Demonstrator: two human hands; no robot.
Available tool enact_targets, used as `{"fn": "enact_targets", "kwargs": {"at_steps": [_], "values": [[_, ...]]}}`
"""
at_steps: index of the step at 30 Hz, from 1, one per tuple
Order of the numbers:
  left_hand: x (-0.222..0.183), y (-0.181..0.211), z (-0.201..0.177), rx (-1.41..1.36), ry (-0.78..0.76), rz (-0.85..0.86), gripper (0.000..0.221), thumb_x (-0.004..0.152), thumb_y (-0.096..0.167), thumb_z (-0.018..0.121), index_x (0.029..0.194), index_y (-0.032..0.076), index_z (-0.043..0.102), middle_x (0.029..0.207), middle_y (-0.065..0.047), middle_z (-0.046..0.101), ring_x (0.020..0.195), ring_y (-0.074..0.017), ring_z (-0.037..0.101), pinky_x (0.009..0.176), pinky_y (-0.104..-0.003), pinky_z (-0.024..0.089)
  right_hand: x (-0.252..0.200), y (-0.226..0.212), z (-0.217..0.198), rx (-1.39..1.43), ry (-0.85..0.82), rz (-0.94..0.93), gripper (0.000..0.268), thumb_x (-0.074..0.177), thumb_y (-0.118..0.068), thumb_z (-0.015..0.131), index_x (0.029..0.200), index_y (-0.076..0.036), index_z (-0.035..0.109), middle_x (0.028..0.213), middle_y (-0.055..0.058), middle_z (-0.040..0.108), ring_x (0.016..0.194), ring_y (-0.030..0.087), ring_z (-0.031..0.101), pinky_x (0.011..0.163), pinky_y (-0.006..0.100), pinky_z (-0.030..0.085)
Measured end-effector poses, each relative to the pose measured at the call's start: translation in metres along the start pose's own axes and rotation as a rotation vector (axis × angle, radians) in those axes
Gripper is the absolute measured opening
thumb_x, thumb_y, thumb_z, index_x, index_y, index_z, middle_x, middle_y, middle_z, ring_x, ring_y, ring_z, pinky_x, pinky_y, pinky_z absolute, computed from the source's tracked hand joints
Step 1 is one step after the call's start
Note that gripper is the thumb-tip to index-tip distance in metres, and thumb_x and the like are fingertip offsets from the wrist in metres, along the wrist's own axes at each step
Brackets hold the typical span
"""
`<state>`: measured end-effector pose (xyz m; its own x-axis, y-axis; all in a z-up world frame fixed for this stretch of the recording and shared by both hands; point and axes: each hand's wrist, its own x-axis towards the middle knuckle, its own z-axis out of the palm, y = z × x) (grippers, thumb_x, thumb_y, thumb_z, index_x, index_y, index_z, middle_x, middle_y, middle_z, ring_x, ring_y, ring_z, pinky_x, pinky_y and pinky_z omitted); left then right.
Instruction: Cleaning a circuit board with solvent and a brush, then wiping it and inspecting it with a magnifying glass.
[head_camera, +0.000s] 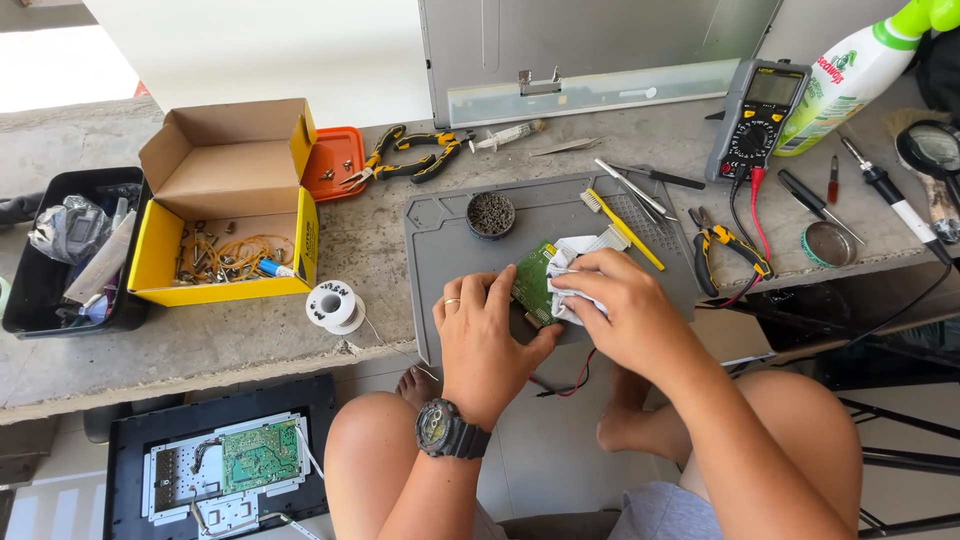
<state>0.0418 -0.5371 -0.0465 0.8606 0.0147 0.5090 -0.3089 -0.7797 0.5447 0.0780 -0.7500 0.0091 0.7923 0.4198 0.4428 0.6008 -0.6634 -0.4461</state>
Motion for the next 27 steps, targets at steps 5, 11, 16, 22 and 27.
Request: {"fn": "enact_targets", "kwargs": {"at_steps": [5, 11, 16, 22, 27], "values": [[0.001, 0.001, -0.001, -0.022, -0.010, 0.008, 0.097, 0.069, 0.043, 0.108, 0.149, 0.004, 0.071, 0.127, -0.013, 0.064, 0.131, -0.0392, 0.058, 0.117, -0.061, 0.039, 0.037, -0.015, -0.005, 0.162, 0.055, -0.041, 0.026, 0.097, 0.002, 0.084, 0.114, -0.015, 0.092, 0.114, 0.013, 0.082, 0.111, 0.041, 0.083, 0.097, 0.052, 0.066], [0.001, 0.000, -0.004, -0.016, -0.005, 0.013, 0.097, 0.069, 0.044, 0.109, 0.149, 0.005, 0.071, 0.126, -0.013, 0.065, 0.130, -0.0390, 0.059, 0.115, -0.063, 0.041, 0.012, 0.007, -0.025, 0.175, 0.503, 0.192, 0.042, 0.113, -0.002, 0.077, 0.155, 0.001, 0.071, 0.137, 0.027, 0.076, 0.129, 0.043, 0.075, 0.109, 0.053, 0.059], [0.002, 0.001, -0.003, 0.001, 0.000, 0.008, 0.097, 0.068, 0.046, 0.109, 0.148, 0.006, 0.071, 0.127, -0.012, 0.065, 0.130, -0.0383, 0.059, 0.115, -0.061, 0.041, -0.024, 0.012, -0.004, 0.074, 0.231, -0.008, 0.054, 0.087, 0.013, 0.070, 0.134, -0.009, 0.085, 0.130, 0.014, 0.078, 0.125, 0.043, 0.077, 0.109, 0.052, 0.060], [0.004, 0.000, -0.001, 0.006, 0.027, 0.020, 0.096, 0.067, 0.046, 0.108, 0.146, 0.006, 0.073, 0.125, -0.012, 0.065, 0.128, -0.0387, 0.060, 0.113, -0.060, 0.042, -0.026, 0.039, 0.002, -0.056, 0.171, -0.092, 0.039, 0.090, 0.010, 0.070, 0.120, -0.008, 0.087, 0.122, 0.011, 0.080, 0.116, 0.038, 0.077, 0.103, 0.048, 0.062], [0.002, 0.001, -0.001, 0.009, 0.023, 0.019, 0.094, 0.066, 0.045, 0.108, 0.145, 0.006, 0.074, 0.125, -0.012, 0.066, 0.128, -0.0378, 0.060, 0.113, -0.060, 0.042, -0.025, 0.028, -0.001, -0.070, 0.128, -0.183, 0.038, 0.090, 0.011, 0.067, 0.114, -0.009, 0.089, 0.121, 0.008, 0.083, 0.113, 0.034, 0.076, 0.101, 0.045, 0.063]]}}
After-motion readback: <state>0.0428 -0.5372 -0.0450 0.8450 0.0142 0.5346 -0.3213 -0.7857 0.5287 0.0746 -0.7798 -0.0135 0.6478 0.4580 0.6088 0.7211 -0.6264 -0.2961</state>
